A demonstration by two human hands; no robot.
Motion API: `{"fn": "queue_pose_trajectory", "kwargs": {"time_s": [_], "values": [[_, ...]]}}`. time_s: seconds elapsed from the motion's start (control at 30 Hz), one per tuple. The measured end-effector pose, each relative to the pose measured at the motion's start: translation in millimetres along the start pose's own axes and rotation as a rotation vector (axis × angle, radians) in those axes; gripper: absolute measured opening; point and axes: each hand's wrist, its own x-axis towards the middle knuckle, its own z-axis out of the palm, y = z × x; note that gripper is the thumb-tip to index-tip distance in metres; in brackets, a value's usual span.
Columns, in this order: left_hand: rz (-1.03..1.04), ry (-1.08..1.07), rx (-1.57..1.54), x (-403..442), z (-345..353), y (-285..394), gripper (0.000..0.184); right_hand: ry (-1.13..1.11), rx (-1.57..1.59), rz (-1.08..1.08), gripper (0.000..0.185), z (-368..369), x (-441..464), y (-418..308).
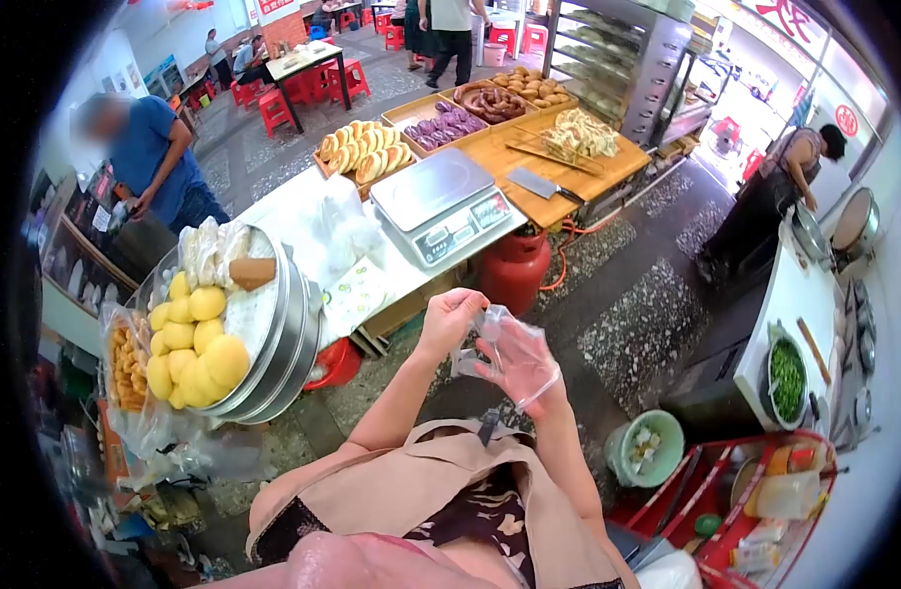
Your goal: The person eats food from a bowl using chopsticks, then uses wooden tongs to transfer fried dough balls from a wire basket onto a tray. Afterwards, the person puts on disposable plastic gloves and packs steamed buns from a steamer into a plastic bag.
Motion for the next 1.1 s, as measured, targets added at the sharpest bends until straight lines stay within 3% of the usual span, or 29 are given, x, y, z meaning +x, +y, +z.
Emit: {"fn": "queue_pose_trajectory", "kwargs": {"time_s": [0.07,0.23,0.3,0.33,0.4,0.43,0.5,0.57,0.73,0.9,0.97,1.03,1.1], "values": [[0.196,0.099,0.126,40.0,0.3,-7.4,0.021,0.172,-0.294,-0.081,0.044,-1.1,25.7,-22.6],[0.186,0.257,0.255,121.2,-7.6,-3.0,0.025,0.198,-0.170,-0.027,0.047,-59.9,84.8,-51.7],[0.364,0.604,0.541,141.4,-3.8,3.3,0.031,0.157,-0.036,-0.009,0.053,-76.9,117.1,-72.5],[0.364,0.617,0.546,147.3,0.1,5.5,0.031,0.126,-0.040,-0.024,0.056,-94.1,134.9,-83.5],[0.714,0.679,0.598,153.7,16.2,5.6,0.030,0.109,-0.008,-0.016,0.057,-112.9,162.1,-114.1],[0.713,0.692,0.602,154.9,36.3,13.9,0.030,0.100,0.024,-0.018,0.057,-117.4,176.1,-131.6],[0.565,0.368,0.849,159.5,82.0,31.5,0.025,0.089,0.068,0.005,0.058,-120.8,207.2,-158.6],[0.381,0.329,0.953,187.0,97.1,0.7,0.026,0.059,0.098,0.055,0.058,-119.1,236.1,-179.5],[0.443,0.523,1.010,252.5,95.5,-9.9,0.007,-0.007,-0.025,0.127,0.047,-136.7,300.6,-196.1],[0.528,0.569,0.971,273.4,88.9,-7.7,0.007,-0.040,-0.764,-0.068,0.032,-159.8,329.6,-197.2],[0.454,0.638,0.890,286.9,68.1,-7.7,0.009,-0.132,-1.044,-0.097,0.023,-157.5,334.5,-206.3],[0.372,0.713,0.758,295.9,42.6,-3.1,0.012,-0.133,-1.078,-0.235,0.021,-118.1,322.9,-219.7],[0.153,0.614,0.635,294.4,28.1,14.7,0.015,-0.037,-1.187,-0.550,0.023,-106.4,321.9,-217.1]]}}
